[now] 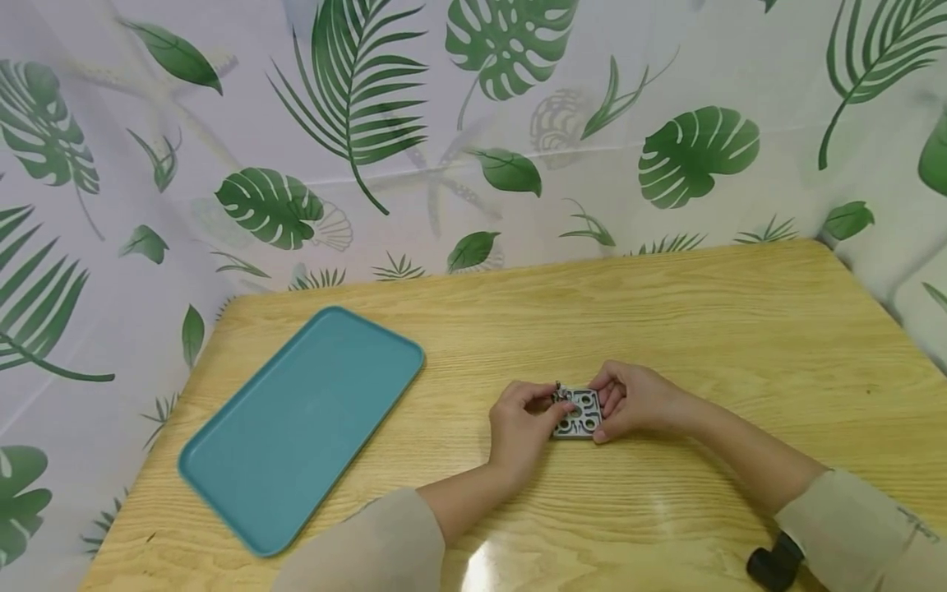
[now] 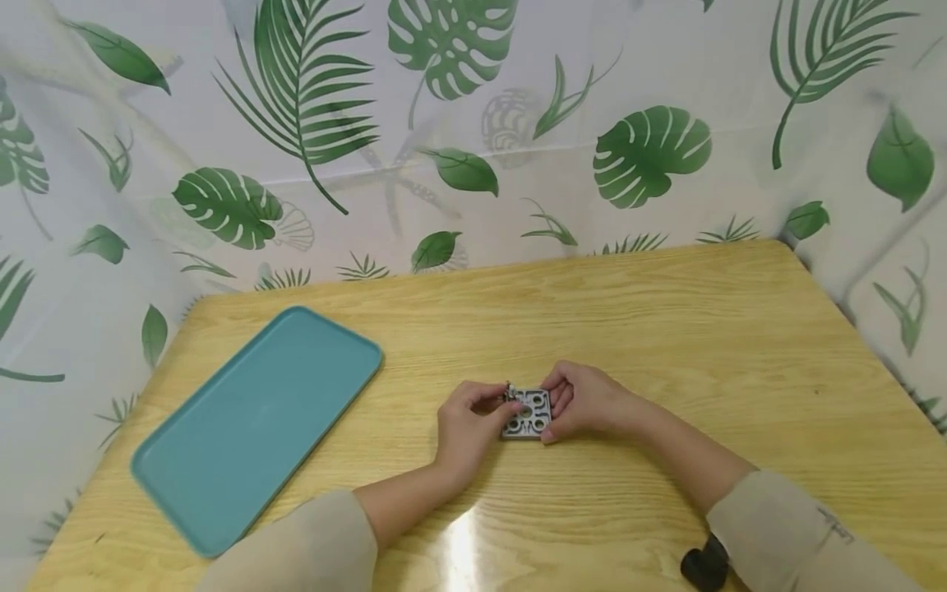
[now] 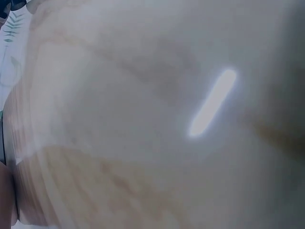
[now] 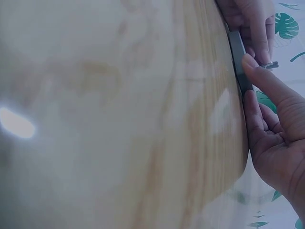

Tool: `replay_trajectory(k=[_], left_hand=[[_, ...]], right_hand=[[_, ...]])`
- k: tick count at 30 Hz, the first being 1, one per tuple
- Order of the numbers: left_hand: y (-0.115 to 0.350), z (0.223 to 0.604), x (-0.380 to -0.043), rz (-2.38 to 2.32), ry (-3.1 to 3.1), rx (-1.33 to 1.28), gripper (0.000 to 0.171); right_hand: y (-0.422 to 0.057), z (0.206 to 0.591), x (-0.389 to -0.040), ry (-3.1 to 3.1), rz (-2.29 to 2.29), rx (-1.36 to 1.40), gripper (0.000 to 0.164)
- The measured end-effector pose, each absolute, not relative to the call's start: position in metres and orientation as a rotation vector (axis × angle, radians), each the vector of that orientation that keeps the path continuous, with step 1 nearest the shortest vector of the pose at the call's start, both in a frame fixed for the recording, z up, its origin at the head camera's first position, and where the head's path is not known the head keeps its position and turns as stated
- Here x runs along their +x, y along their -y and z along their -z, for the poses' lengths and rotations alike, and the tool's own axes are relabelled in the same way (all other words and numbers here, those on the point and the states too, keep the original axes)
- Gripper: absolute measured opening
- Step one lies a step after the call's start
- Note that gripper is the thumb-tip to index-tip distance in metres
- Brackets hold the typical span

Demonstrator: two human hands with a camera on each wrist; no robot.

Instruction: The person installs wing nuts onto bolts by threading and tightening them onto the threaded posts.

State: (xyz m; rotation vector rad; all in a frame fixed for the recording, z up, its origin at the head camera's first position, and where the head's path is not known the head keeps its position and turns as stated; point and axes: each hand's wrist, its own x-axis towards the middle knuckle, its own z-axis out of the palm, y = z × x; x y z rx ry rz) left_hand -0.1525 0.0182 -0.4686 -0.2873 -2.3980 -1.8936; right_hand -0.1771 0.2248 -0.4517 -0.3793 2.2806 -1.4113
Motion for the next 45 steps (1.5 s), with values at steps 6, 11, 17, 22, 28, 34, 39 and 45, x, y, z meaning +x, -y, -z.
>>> replay_trajectory(k=[6, 11, 17, 22, 28, 34, 39, 45], left_hand=[[-0.018, 0.468, -0.155, 1.778, 2.479, -0.359, 0.028], [-0.014, 0.470, -0.160, 1.754, 2.508, -0.475, 0.020], [0.002, 0.469, -0.184, 1.715, 2.663, -0.787, 0.019], [0.011, 0.465, -0.215, 1.554, 2.792, -1.175, 0.019], [0.010, 0.451, -0.241, 1.482, 2.909, -1.516, 0.021], [0.006, 0.445, -0.250, 1.451, 2.959, -1.627, 0.022], [0.005, 0.446, -0.245, 1.476, 2.976, -1.466, 0.024], [0.007, 0.450, -0.214, 1.559, 2.888, -0.861, 0.022]], right_hand=[[-0.228, 0.454, -0.177, -2.293, 1.430, -0.460, 0.064], [-0.228, 0.454, -0.177, -2.304, 1.422, -0.443, 0.065], [-0.226, 0.451, -0.177, -2.296, 1.400, -0.385, 0.065], [-0.225, 0.450, -0.178, -2.276, 1.409, -0.385, 0.065], [-0.226, 0.452, -0.180, -2.243, 1.432, -0.387, 0.064], [-0.226, 0.451, -0.179, -2.231, 1.438, -0.368, 0.064], [-0.226, 0.451, -0.179, -2.237, 1.427, -0.364, 0.064], [-0.226, 0.452, -0.180, -2.251, 1.423, -0.369, 0.065]])
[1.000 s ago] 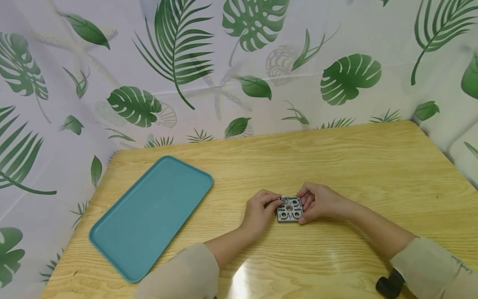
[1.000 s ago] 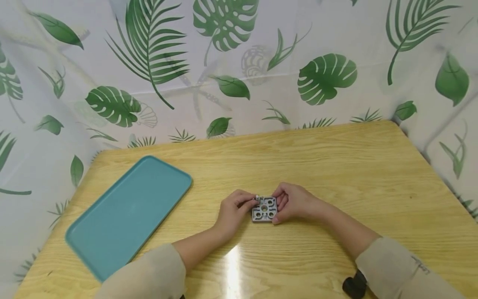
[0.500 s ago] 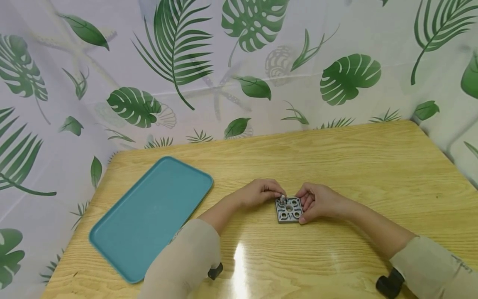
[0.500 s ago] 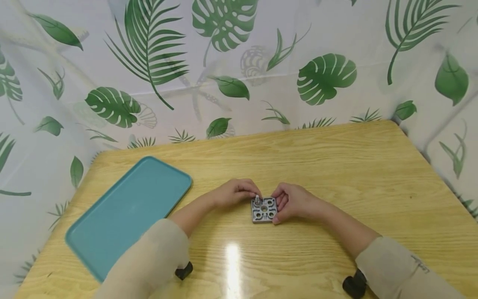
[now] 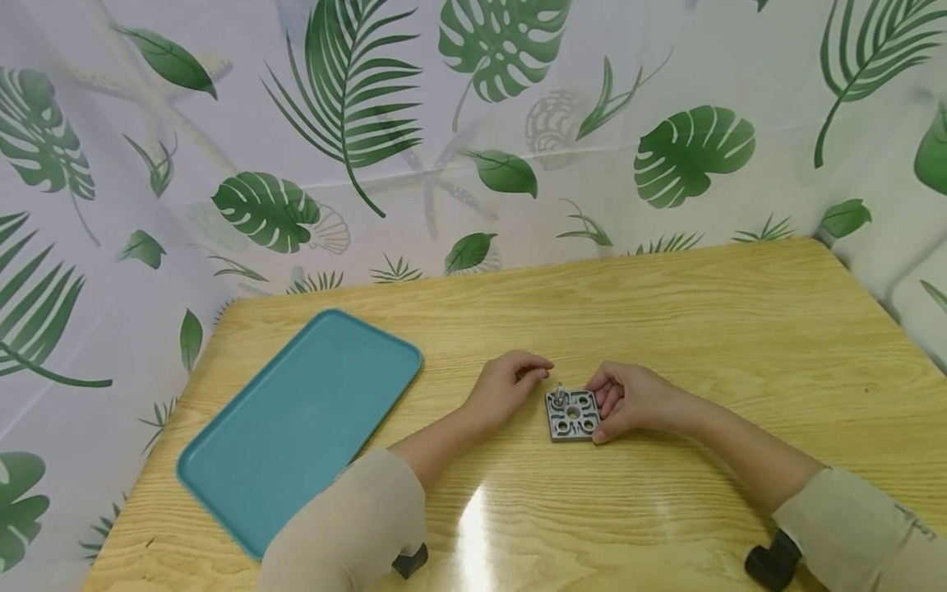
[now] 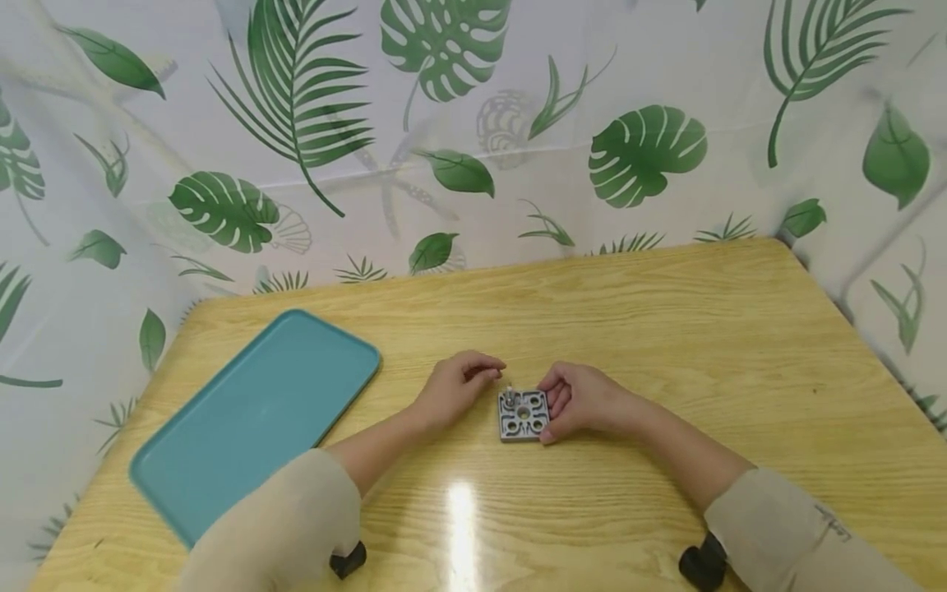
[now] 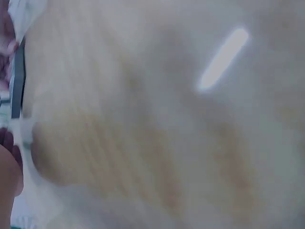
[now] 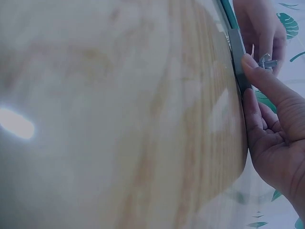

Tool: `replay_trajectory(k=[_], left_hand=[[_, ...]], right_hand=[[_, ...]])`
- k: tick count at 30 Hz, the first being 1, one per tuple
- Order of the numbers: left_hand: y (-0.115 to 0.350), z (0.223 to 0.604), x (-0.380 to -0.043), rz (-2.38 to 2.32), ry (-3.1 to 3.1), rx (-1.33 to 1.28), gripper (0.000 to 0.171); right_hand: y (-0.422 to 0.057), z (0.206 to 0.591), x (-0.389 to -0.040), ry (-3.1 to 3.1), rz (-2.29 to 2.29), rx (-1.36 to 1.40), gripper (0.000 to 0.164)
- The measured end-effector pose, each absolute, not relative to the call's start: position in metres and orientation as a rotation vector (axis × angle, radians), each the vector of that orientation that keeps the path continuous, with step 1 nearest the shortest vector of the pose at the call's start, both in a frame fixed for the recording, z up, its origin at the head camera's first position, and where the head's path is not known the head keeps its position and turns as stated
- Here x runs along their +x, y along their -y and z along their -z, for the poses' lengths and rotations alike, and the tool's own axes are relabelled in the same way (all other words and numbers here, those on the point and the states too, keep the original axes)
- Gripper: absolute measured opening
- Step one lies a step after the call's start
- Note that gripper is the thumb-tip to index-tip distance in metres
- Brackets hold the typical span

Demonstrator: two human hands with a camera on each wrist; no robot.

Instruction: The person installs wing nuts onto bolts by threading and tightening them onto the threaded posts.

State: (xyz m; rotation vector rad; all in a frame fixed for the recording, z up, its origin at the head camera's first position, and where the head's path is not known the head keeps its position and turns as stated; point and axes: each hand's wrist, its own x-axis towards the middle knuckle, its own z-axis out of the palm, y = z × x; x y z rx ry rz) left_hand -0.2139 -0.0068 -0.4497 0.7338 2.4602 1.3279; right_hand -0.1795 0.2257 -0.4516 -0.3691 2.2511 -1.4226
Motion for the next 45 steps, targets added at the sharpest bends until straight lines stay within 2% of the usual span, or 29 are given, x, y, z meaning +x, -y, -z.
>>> replay_trajectory(k=[5, 10, 14, 21, 26, 36, 45], left_hand=[[0.006, 0.454, -0.182, -1.577, -2.498, 0.515, 0.023], [-0.002, 0.458, -0.166, -1.621, -2.526, 0.394, 0.026], [-0.007, 0.460, -0.162, -1.567, -2.591, 0.410, 0.031], [-0.007, 0.461, -0.164, -1.544, -2.686, 0.571, 0.021], [0.000, 0.462, -0.175, -1.488, -2.622, 0.714, 0.015], [0.008, 0.446, -0.234, -0.970, -2.307, 1.172, 0.022], [0.004, 0.441, -0.248, -0.887, -2.211, 1.216, 0.023]], right_hand=[[-0.226, 0.453, -0.180, -2.247, 1.433, -0.374, 0.065], [-0.226, 0.453, -0.180, -2.258, 1.421, -0.385, 0.064], [-0.227, 0.452, -0.179, -2.269, 1.409, -0.398, 0.064], [-0.225, 0.452, -0.179, -2.245, 1.421, -0.395, 0.064], [-0.226, 0.453, -0.180, -2.246, 1.415, -0.402, 0.064], [-0.228, 0.452, -0.179, -2.223, 1.447, -0.376, 0.064], [-0.226, 0.450, -0.179, -2.225, 1.441, -0.382, 0.062]])
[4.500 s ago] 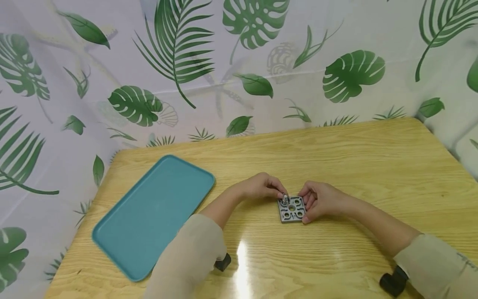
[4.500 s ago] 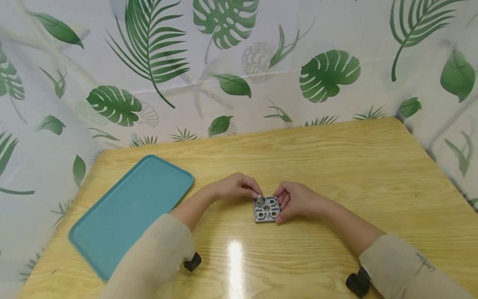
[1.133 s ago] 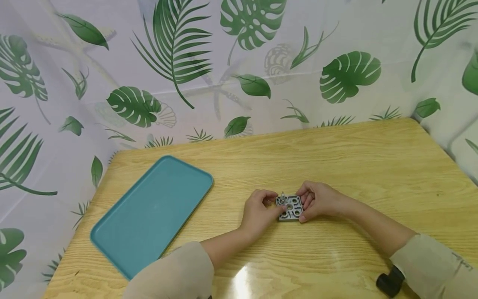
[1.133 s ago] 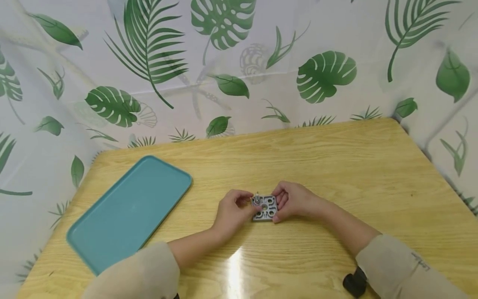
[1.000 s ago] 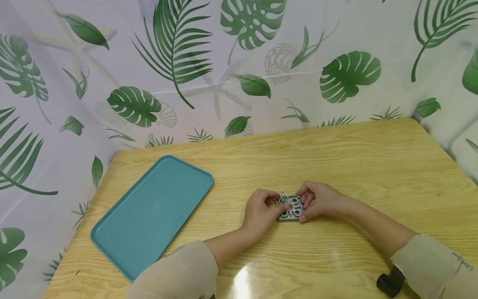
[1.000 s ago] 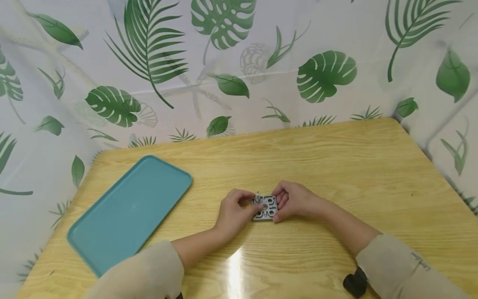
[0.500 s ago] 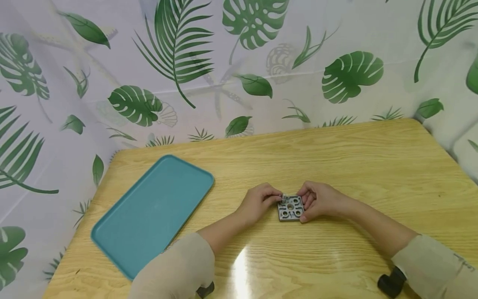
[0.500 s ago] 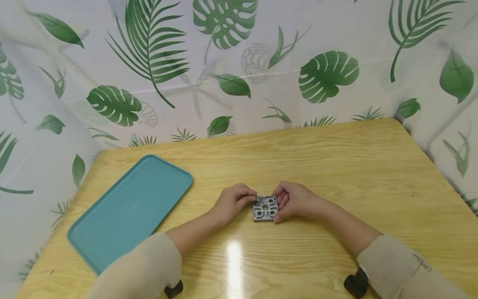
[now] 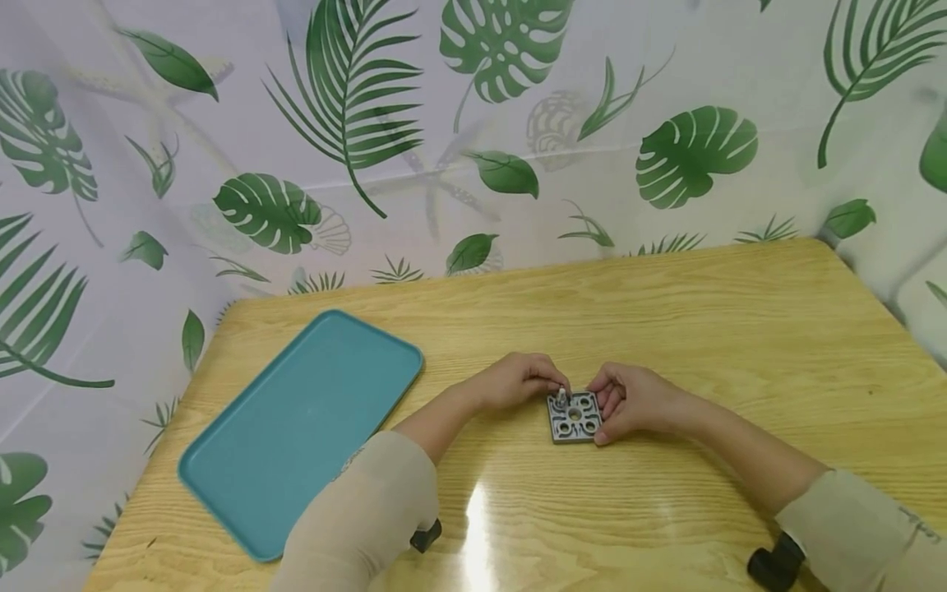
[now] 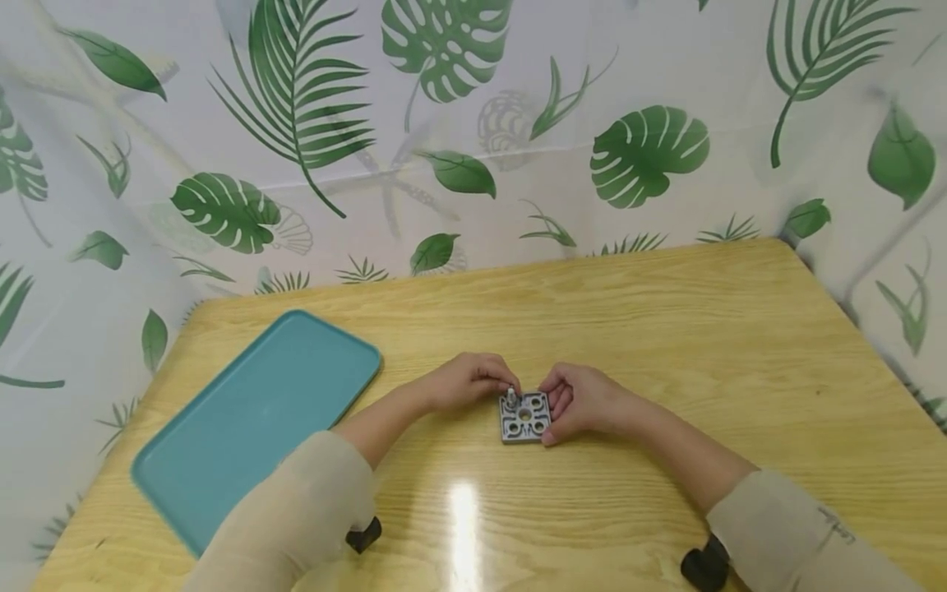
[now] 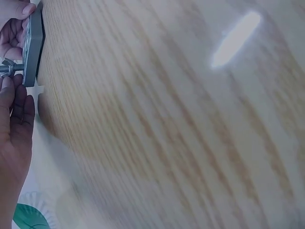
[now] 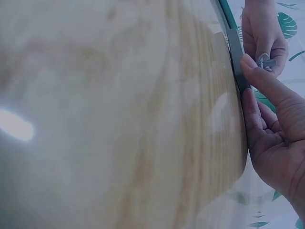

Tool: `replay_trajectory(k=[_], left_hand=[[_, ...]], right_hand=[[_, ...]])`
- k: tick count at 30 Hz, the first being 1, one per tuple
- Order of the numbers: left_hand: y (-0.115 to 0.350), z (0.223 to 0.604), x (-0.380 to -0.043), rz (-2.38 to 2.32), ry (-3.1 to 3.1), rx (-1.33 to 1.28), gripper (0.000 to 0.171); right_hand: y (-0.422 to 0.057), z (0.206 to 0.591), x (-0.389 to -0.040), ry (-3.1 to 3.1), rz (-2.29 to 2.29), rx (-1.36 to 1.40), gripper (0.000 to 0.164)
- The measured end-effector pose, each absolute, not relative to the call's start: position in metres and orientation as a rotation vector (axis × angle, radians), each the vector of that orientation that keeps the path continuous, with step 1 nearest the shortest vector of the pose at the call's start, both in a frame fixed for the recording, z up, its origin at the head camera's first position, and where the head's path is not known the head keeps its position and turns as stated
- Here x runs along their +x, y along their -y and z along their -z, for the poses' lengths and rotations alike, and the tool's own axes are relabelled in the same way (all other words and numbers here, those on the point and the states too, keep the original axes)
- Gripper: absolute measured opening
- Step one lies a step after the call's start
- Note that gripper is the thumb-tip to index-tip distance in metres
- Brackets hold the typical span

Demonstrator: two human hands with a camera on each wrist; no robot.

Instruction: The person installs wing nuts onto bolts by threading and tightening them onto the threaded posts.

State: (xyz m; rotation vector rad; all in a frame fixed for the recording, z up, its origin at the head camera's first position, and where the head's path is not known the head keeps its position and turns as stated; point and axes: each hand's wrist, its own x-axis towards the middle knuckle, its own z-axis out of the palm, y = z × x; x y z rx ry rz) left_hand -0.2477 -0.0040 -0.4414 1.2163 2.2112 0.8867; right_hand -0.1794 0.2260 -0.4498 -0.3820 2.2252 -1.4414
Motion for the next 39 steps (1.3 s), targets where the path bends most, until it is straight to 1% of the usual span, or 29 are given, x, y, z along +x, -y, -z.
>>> replay_trajectory(k=[3, 9, 12, 15, 18, 21, 27, 31, 34, 39], left_hand=[[0.005, 0.442, -0.247, -0.978, -2.204, 1.113, 0.025], [0.013, 0.442, -0.237, -1.308, -2.342, 0.686, 0.028], [0.017, 0.446, -0.222, -1.432, -2.488, 0.559, 0.026], [0.016, 0.450, -0.198, -1.551, -2.585, 0.466, 0.023], [0.010, 0.454, -0.175, -1.653, -2.581, 0.377, 0.025], [0.002, 0.458, -0.164, -1.699, -2.534, 0.327, 0.027], [-0.006, 0.462, -0.162, -1.675, -2.548, 0.326, 0.027], [-0.008, 0.463, -0.162, -1.596, -2.660, 0.473, 0.026], [-0.008, 0.463, -0.162, -1.531, -2.737, 0.601, 0.021], [-0.006, 0.465, -0.168, -1.502, -2.710, 0.700, 0.019]], right_hand=[[-0.227, 0.450, -0.180, -2.226, 1.437, -0.386, 0.062], [-0.227, 0.453, -0.180, -2.234, 1.432, -0.387, 0.065], [-0.226, 0.452, -0.180, -2.230, 1.433, -0.384, 0.065], [-0.225, 0.452, -0.180, -2.227, 1.430, -0.380, 0.065], [-0.225, 0.453, -0.180, -2.240, 1.426, -0.381, 0.064], [-0.226, 0.453, -0.180, -2.257, 1.425, -0.387, 0.063], [-0.226, 0.452, -0.180, -2.258, 1.416, -0.400, 0.063], [-0.225, 0.452, -0.180, -2.262, 1.409, -0.398, 0.063], [-0.225, 0.451, -0.180, -2.267, 1.402, -0.394, 0.063], [-0.226, 0.452, -0.180, -2.266, 1.409, -0.385, 0.063]])
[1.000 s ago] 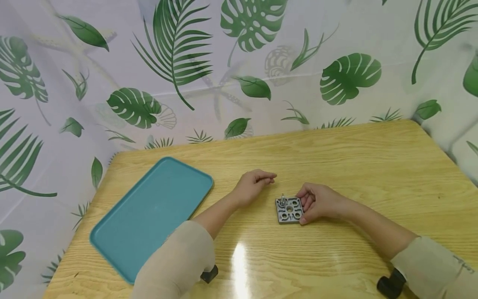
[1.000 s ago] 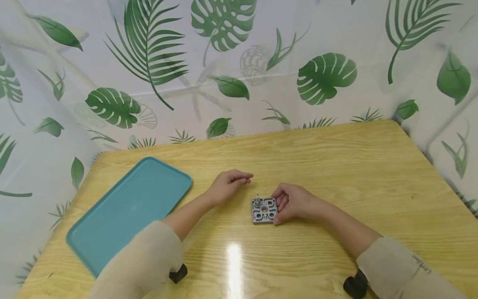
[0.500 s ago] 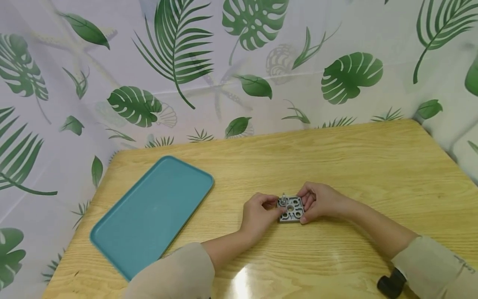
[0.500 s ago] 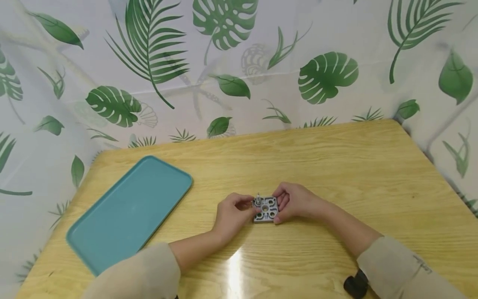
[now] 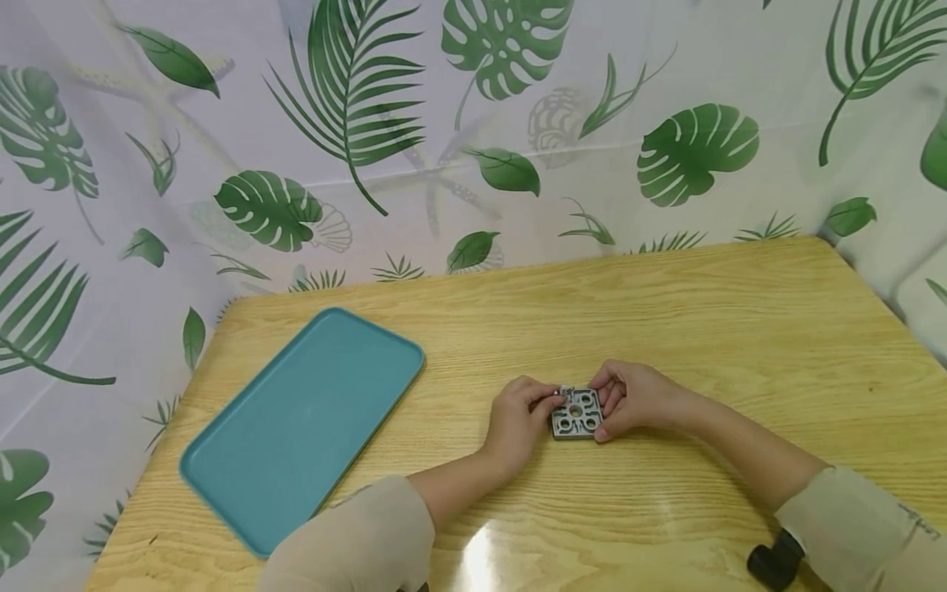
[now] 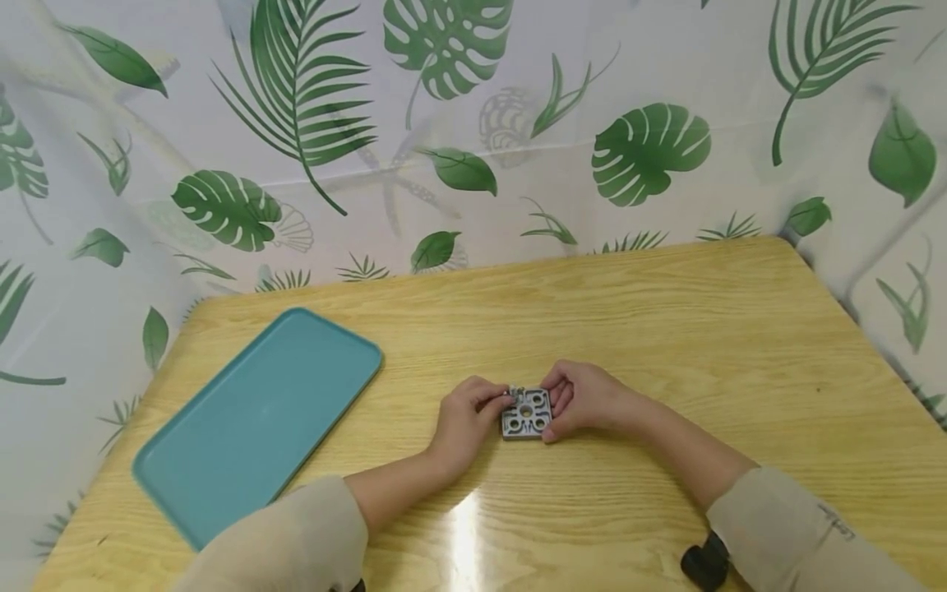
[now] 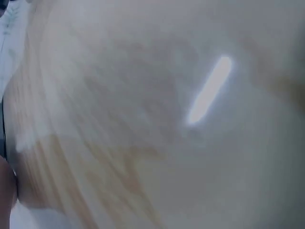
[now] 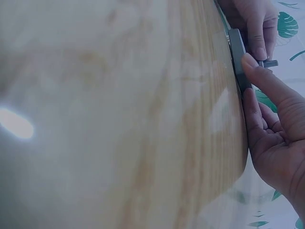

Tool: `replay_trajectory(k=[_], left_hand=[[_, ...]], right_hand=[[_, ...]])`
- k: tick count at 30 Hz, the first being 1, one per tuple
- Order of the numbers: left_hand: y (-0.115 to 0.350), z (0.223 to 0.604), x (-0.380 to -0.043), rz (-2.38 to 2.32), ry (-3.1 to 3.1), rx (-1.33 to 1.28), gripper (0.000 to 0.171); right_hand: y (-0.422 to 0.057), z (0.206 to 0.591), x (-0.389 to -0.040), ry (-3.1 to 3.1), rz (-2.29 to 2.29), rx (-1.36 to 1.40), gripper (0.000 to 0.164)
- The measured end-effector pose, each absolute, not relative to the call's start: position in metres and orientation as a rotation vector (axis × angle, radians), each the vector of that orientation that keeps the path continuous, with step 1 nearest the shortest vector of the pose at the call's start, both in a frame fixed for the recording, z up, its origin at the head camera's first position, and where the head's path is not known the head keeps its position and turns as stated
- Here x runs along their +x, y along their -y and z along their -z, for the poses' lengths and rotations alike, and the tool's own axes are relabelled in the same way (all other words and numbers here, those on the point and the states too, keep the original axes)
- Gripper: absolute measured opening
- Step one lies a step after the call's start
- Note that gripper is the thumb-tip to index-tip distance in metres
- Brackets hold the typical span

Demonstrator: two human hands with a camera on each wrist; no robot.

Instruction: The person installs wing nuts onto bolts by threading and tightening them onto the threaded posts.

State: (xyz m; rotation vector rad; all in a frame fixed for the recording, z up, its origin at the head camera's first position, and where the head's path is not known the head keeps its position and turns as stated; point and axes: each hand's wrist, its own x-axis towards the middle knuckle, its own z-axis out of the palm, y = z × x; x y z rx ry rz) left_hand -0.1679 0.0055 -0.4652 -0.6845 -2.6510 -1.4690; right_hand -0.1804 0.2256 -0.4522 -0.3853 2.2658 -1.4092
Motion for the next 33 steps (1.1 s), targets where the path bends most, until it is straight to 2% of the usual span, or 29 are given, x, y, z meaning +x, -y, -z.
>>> replay_trajectory(k=[6, 12, 19, 27, 30, 33], left_hand=[[0.004, 0.465, -0.197, 1.544, 2.820, -0.903, 0.022], [0.009, 0.454, -0.230, 1.523, 2.967, -1.259, 0.021], [0.007, 0.451, -0.245, 1.502, 2.978, -1.509, 0.023], [0.006, 0.450, -0.245, 1.528, 2.998, -1.436, 0.025], [0.007, 0.449, -0.239, 1.526, 3.013, -1.248, 0.025], [0.010, 0.450, -0.224, 1.556, 2.991, -0.952, 0.025]], right_hand=[[-0.227, 0.451, -0.181, -2.268, 1.399, -0.383, 0.064], [-0.226, 0.450, -0.181, -2.248, 1.407, -0.380, 0.065], [-0.226, 0.450, -0.181, -2.248, 1.408, -0.384, 0.063], [-0.226, 0.451, -0.181, -2.277, 1.376, -0.381, 0.064], [-0.226, 0.451, -0.181, -2.279, 1.370, -0.366, 0.065], [-0.224, 0.452, -0.182, -2.275, 1.377, -0.363, 0.065]])
